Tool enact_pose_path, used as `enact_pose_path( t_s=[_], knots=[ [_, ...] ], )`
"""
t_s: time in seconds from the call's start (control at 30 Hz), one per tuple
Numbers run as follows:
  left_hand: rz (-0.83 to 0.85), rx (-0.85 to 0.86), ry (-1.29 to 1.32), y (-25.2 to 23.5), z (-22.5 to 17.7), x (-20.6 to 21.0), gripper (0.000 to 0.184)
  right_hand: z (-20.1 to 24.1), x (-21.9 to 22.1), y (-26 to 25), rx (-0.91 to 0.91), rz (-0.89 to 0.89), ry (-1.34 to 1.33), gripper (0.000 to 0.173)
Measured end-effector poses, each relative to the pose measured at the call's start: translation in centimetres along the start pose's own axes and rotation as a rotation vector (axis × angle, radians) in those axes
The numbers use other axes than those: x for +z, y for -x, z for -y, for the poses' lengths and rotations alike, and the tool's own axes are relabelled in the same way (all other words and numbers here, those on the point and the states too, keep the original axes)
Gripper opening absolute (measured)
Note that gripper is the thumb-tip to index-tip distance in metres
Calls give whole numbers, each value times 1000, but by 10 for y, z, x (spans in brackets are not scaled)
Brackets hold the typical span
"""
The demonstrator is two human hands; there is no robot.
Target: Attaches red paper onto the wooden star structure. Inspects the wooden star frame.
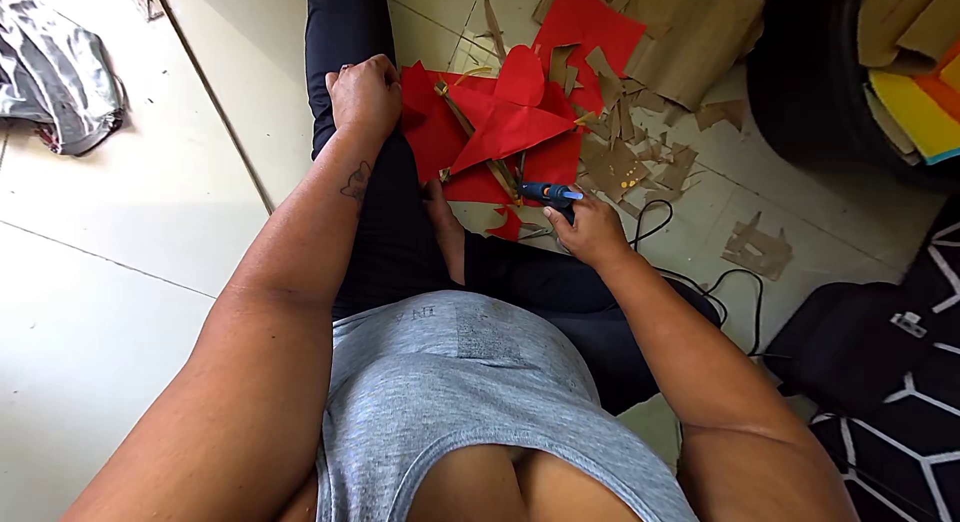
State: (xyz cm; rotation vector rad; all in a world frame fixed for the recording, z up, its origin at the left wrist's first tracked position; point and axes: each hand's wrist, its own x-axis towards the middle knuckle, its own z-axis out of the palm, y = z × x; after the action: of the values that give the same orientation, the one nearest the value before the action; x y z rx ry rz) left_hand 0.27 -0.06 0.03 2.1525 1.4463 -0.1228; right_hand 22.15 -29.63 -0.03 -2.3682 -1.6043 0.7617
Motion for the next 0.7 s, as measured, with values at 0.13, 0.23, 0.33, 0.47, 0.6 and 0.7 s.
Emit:
enact_pose_path(
  t_s=[0.13, 0.23, 0.33, 0.47, 0.6, 0.7],
  knots=[
    [4, 0, -3, 0, 0, 0, 28, -1, 1, -2, -4, 20, 9, 35],
    [2, -3, -9, -1, 1, 0, 28, -2, 3, -2, -35, -52, -17, 35],
    [-2, -4, -6, -1, 1, 1, 28, 0, 2, -5, -34, -60, -47, 36],
    [-3, -7, -1, -1, 0, 0, 28, -5, 4, -5, -37, -47, -8, 35],
    [-9, 12, 29, 1, 1, -1, 28, -28, -7, -5, 128, -121, -382, 38],
    [-31, 49, 78, 3, 4, -2, 30, -78, -17, -10, 399, -115, -945, 34]
  ],
)
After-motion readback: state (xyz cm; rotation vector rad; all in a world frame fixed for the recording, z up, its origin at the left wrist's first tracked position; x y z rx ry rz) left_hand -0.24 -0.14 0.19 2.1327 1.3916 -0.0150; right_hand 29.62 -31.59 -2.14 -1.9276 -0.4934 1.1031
